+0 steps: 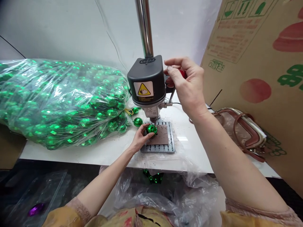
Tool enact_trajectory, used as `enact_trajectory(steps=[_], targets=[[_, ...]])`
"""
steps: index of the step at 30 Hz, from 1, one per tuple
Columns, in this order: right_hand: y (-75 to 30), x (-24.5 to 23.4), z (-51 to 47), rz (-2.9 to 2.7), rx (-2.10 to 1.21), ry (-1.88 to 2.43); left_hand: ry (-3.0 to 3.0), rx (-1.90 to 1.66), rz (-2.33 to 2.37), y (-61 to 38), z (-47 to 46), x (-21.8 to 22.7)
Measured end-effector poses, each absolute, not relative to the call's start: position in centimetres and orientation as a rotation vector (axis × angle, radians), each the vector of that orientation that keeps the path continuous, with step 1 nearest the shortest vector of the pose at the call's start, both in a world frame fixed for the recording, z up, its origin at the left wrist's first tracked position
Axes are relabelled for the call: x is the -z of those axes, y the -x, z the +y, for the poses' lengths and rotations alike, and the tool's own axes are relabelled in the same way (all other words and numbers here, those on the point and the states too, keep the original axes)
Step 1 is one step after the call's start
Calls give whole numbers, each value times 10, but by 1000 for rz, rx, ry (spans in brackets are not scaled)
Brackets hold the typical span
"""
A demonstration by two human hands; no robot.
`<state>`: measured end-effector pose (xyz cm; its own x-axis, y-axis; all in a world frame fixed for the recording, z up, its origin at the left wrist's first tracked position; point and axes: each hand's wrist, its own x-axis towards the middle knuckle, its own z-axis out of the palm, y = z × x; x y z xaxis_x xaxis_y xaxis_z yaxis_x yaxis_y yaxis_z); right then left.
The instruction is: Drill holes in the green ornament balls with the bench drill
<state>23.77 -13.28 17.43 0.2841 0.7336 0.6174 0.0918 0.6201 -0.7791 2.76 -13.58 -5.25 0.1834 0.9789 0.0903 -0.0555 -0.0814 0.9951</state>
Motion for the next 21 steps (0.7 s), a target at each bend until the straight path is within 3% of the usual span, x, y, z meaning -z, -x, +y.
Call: enact_trajectory(steps=[14,21], targets=[[-234,-179,-138,-1194,-519,871,-1608,-1146,992,-46,-141,51],[-237,-198,-114,-1099,-839,880,-1552,-1125,968,-47,-140,55]])
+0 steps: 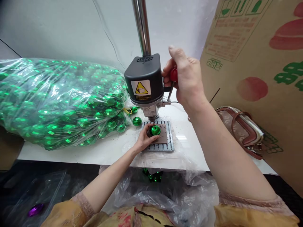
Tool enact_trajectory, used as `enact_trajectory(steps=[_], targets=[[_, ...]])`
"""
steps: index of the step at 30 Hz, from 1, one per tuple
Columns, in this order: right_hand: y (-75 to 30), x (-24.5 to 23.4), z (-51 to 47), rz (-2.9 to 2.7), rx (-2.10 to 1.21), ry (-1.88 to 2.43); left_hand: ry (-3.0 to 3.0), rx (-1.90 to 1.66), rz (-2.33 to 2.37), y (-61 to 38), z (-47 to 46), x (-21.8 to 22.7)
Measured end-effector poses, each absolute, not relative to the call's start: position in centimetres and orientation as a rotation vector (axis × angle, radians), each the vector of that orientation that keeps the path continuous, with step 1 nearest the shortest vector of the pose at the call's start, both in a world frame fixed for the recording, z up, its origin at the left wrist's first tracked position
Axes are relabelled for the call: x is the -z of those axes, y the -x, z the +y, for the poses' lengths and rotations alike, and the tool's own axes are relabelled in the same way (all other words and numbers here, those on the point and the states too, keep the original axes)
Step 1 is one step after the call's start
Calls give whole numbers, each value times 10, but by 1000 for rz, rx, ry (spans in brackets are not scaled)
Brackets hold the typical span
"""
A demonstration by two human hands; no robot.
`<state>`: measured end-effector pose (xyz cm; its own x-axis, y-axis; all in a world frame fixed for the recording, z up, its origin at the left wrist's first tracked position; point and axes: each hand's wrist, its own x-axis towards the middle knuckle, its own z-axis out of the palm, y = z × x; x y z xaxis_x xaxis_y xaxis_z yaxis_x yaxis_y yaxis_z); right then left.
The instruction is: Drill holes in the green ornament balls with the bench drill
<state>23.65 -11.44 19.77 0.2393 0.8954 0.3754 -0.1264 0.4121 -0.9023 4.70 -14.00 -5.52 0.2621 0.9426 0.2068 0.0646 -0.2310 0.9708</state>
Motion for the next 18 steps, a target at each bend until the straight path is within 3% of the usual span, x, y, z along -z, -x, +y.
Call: enact_trajectory(steps=[6,18], targets=[[-243,-195,-103,-1195,-1008,842,-1493,-1122,975,-48,-141,54],[-220,-145,-173,-1277,-512,631,-1505,-1161,977,-48,-139,58]])
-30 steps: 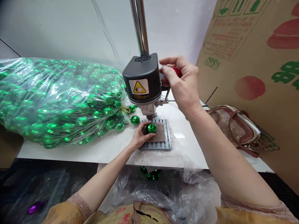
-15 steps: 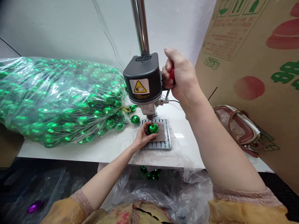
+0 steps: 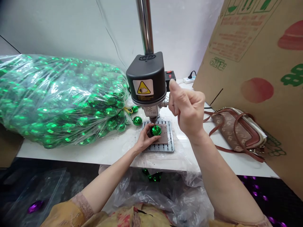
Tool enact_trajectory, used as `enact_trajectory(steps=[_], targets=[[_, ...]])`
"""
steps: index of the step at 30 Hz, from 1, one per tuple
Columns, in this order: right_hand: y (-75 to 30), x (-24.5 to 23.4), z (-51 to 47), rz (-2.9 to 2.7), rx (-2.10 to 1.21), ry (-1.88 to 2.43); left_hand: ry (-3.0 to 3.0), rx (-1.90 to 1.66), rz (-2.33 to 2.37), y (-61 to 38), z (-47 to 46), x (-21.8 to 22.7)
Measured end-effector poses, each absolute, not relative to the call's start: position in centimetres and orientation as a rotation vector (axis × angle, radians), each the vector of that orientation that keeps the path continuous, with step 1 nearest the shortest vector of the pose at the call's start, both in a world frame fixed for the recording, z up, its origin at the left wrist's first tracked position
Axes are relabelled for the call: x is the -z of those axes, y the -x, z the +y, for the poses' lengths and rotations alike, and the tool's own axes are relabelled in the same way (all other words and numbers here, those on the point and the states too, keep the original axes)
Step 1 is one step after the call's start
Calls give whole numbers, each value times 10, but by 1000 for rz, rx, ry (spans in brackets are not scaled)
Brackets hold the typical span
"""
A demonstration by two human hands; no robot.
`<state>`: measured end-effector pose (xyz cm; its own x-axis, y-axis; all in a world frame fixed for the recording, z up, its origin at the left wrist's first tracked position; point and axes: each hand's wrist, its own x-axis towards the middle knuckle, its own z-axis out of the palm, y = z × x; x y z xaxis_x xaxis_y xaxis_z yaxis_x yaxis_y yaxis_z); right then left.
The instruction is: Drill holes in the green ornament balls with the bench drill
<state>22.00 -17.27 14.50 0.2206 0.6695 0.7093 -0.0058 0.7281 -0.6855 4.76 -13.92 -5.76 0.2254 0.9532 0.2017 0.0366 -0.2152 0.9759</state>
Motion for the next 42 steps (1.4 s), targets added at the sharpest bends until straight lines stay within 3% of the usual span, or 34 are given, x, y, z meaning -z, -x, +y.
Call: enact_trajectory(steps=[29,42], targets=[[-226,-75,-177,-1445,-202,461,-1590,-1167,997,-46,-144,53],[-216,-176,-154,-1091,-629,663,-1672,-1311,1250,-50,-165,49]])
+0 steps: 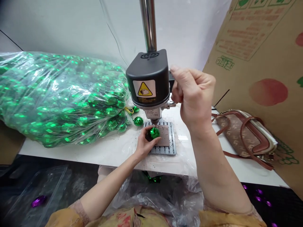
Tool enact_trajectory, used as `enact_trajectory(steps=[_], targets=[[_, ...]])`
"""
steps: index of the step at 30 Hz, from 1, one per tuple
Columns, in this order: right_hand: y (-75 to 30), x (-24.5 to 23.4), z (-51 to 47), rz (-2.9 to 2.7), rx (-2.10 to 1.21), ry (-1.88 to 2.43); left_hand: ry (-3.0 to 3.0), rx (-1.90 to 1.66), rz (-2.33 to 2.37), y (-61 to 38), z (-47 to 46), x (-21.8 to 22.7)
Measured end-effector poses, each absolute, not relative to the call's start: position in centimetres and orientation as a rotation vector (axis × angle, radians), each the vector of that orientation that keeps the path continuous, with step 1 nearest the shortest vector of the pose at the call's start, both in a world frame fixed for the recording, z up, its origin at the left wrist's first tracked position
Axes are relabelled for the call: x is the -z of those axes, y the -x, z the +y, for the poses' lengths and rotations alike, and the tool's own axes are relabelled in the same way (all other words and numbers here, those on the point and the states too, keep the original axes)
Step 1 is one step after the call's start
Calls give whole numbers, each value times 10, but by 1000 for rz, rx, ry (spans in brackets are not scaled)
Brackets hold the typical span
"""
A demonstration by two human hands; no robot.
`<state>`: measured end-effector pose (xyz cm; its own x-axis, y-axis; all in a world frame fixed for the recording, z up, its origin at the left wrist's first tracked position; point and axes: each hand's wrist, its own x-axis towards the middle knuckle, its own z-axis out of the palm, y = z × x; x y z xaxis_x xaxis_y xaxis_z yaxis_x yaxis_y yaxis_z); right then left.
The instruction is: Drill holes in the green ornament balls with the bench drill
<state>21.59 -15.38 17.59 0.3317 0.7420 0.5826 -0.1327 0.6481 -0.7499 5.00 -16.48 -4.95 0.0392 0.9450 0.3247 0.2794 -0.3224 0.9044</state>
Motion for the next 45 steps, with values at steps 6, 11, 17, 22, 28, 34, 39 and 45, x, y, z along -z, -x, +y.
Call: enact_trajectory(steps=[6,11,17,22,28,34,39,45], targets=[[-218,-173,-153,-1108,-645,641,-2531,-1232,1015,-7,-255,55],[-215,-175,-154,-1070,-643,640,-3050,-800,842,27,-305,76],[-215,-175,-152,-1050,-644,645,-2727,-1377,1187,19,-227,53],[-215,-174,-154,-1049,-658,645,-2382,-910,1771,12,-116,30],[-216,-172,-152,-1069,-659,613,-2037,-1049,1569,18,-83,17],[-216,-169,-153,-1112,-625,609,-927,-1176,864,6,-121,1],[-217,-168,-152,-1118,-614,612,-764,-1154,843,-8,-140,6],[-217,-169,-150,-1085,-639,607,-986,-1184,962,-14,-135,18]])
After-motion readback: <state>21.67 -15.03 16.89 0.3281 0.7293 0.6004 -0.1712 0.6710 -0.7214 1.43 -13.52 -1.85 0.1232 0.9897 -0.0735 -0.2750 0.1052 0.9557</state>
